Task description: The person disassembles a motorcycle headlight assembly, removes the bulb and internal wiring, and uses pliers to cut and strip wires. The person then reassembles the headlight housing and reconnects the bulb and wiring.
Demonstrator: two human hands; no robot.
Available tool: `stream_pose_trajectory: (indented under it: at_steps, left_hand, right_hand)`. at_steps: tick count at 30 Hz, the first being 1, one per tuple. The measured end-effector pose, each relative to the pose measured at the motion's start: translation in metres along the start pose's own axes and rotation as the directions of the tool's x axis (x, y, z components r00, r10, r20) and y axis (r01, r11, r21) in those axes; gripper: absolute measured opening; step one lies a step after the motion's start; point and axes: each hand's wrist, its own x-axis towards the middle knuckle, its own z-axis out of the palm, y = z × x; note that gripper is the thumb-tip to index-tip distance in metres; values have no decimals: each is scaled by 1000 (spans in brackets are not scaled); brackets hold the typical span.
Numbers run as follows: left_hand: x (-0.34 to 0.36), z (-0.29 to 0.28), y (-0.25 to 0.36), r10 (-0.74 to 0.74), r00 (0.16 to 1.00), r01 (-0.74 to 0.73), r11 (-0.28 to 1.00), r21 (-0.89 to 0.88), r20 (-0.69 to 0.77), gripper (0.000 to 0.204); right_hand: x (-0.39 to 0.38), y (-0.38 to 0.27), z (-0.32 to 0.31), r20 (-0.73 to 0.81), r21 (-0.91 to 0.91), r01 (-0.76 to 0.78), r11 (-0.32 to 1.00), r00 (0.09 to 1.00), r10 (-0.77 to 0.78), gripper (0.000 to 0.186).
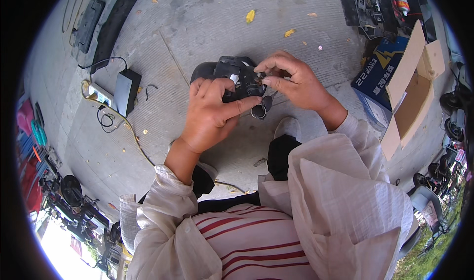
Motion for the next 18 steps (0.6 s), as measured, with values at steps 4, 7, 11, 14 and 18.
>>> stream_pose_trajectory:
  at_steps: [4, 7, 11, 14, 18]
  left_hand:
    - [-1, 2, 0, 7, 1000, -7, 1000, -2, 29, 52]
    - [0, 0, 0, 1, 1000, -1, 1000, -3, 22, 52]
    - [0, 0, -1, -4, 1000, 4, 1000, -9, 18, 52]
    - [1, -1, 1, -4, 1000, 5, 1000, -6, 23, 51]
    - [0, -1, 0, -3, 999, 3, 1000, -19, 32, 51]
  right_hand:
    - [-1, 2, -1, 87, -78, 8, 997, 996, -2, 12]
    - [2, -2, -3, 113, -53, -27, 998, 993, 33, 13]
    - [4, -6, -4, 156, 56, -127, 990, 981, 117, 13]
    - [4, 1, -3, 157, 156, -156, 975, 979, 131, 14]
    - [5, 8, -4, 199, 252, -213, 944, 966, 165, 14]
